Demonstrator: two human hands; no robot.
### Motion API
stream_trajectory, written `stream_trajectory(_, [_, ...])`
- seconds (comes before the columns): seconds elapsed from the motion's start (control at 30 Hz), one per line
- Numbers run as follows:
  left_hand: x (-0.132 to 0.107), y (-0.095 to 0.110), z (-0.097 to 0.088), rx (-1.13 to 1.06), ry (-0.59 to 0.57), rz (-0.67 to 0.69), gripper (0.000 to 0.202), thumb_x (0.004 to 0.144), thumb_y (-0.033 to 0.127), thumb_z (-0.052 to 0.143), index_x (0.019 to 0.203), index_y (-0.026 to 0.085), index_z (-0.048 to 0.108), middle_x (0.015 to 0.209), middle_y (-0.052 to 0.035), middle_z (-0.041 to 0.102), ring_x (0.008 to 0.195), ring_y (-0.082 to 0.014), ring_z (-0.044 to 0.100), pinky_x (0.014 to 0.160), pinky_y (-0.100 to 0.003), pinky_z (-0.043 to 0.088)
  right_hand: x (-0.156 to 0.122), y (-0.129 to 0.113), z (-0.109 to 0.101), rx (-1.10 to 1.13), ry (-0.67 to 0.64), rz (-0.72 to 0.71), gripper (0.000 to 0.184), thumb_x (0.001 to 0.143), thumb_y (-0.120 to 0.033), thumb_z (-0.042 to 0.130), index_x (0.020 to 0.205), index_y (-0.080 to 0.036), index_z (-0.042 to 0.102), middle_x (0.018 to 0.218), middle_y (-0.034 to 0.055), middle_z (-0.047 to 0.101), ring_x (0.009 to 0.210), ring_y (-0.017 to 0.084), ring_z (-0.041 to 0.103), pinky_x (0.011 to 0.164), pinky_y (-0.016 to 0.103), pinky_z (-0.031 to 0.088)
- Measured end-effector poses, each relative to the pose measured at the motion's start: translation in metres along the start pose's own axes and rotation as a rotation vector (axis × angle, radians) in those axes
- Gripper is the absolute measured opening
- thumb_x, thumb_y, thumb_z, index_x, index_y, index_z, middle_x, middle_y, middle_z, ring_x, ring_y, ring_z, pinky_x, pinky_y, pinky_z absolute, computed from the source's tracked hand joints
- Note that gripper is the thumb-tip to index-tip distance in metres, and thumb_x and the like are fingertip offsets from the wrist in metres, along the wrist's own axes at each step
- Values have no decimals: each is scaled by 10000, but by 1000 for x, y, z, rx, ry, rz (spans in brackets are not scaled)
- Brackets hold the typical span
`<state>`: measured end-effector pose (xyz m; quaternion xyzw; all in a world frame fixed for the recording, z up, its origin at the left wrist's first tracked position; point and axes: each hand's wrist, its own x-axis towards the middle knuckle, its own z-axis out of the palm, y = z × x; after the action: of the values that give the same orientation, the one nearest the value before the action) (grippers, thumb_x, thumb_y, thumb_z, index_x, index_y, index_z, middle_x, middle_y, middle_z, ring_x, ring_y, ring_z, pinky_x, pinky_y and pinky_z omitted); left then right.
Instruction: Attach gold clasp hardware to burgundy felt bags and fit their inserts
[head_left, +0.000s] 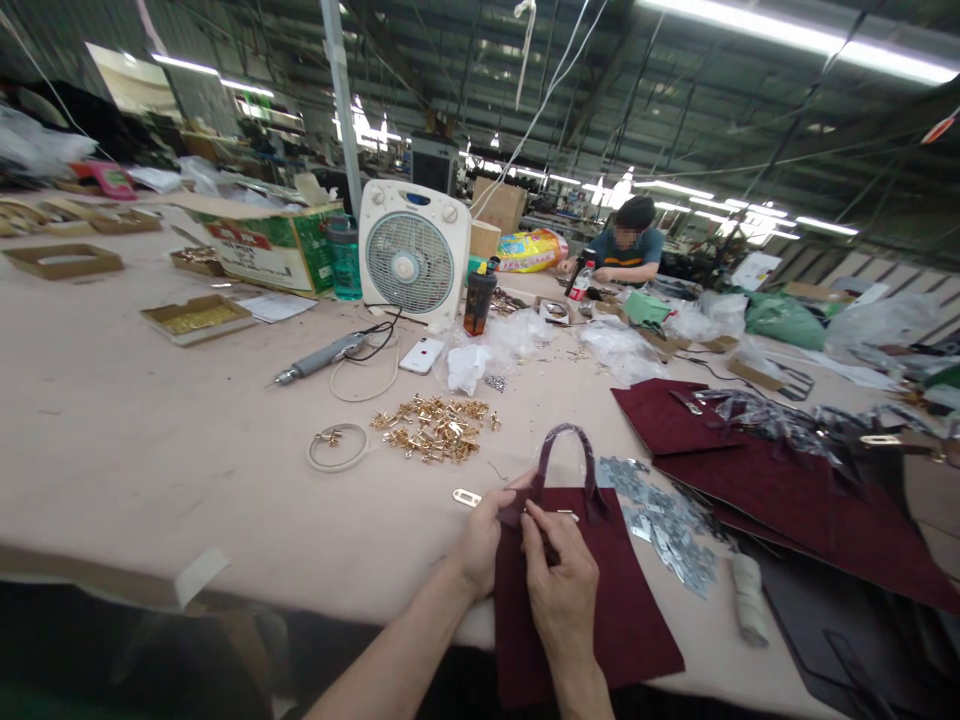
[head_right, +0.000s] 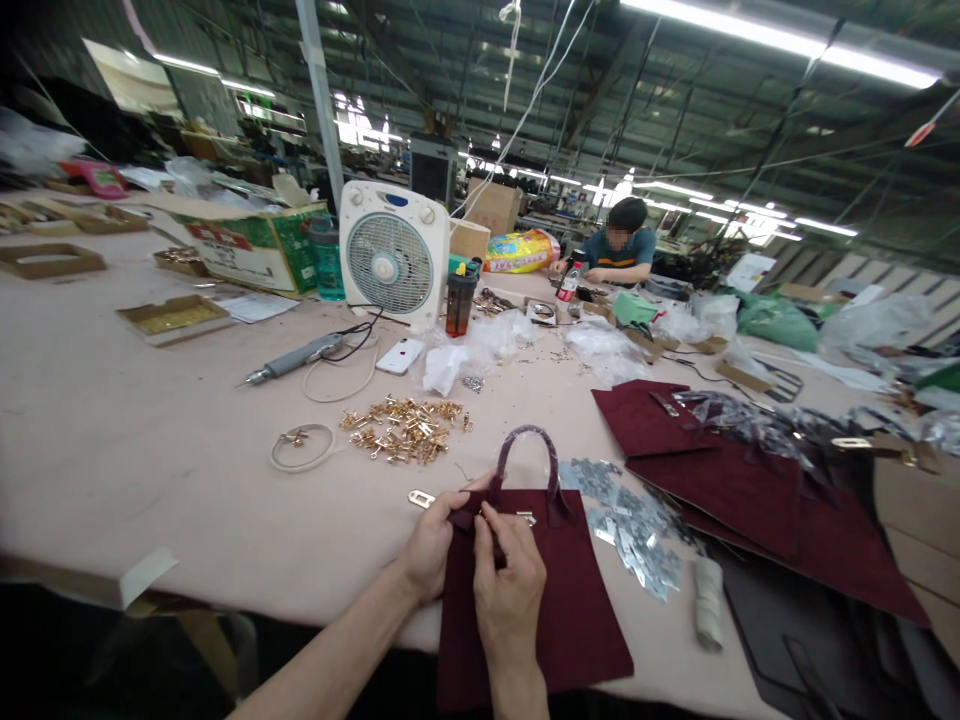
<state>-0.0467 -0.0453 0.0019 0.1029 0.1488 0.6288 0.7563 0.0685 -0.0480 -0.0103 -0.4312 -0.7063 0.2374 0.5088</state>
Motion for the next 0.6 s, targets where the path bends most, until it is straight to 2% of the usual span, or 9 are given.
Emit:
stream_trajectory(0.07, [1,0,-1,-10,15,-25,628,861,313,584,1466,142,583,1147,-129,790,977,-294,747,957,-415,542,-4,-1,0,12,15,29,282,1010,-348,636,1233,-209,738,985,83,741,788,192,712,701,294,598])
stream_trajectory(0.13, [2,1,-1,-9,19,-34,637,857,321,582,1466,137,579,1133,-130,791,943,-286,747,917,-400,550,-7,-3,0,26,16,27,260,1008,-338,637,1211,-209,736,1020,87,748,807,194,726,698,287,605])
stream_trajectory(0.23, [2,3,1,-32,0,-24,628,855,302,556,1459,131,584,1134,-128,790,956,-282,742,930,-396,539,-9,-5,2,1,21,-63,199,1012,-308,625,1105,-215,775,1039,96,759,913,221,738,797,317,613])
stream_trajectory(0.3, [2,4,2,-58,0,-29,621,860,302,547,1458,139,585,1145,-127,787,983,-287,737,965,-406,522,-9,-4,4,-18,21,-104,199,1015,-297,620,1098,-219,783,1020,94,766,932,226,737,831,325,609])
stream_trajectory(0.43, [1,3,3,-80,3,-33,606,856,315,566,1434,134,604,1135,-132,788,1007,-303,729,999,-416,495,-10,10,7,-33,-2,-89,197,1001,-331,650,1084,-228,795,1008,81,783,903,219,752,816,295,611])
stream_trajectory(0.6, [5,3,-3,-83,-32,-24,555,841,333,561,1344,120,658,1063,-140,792,951,-307,730,964,-421,495,-9,32,11,-23,-52,-29,234,952,-415,710,1073,-249,824,1031,76,805,907,234,775,787,267,622])
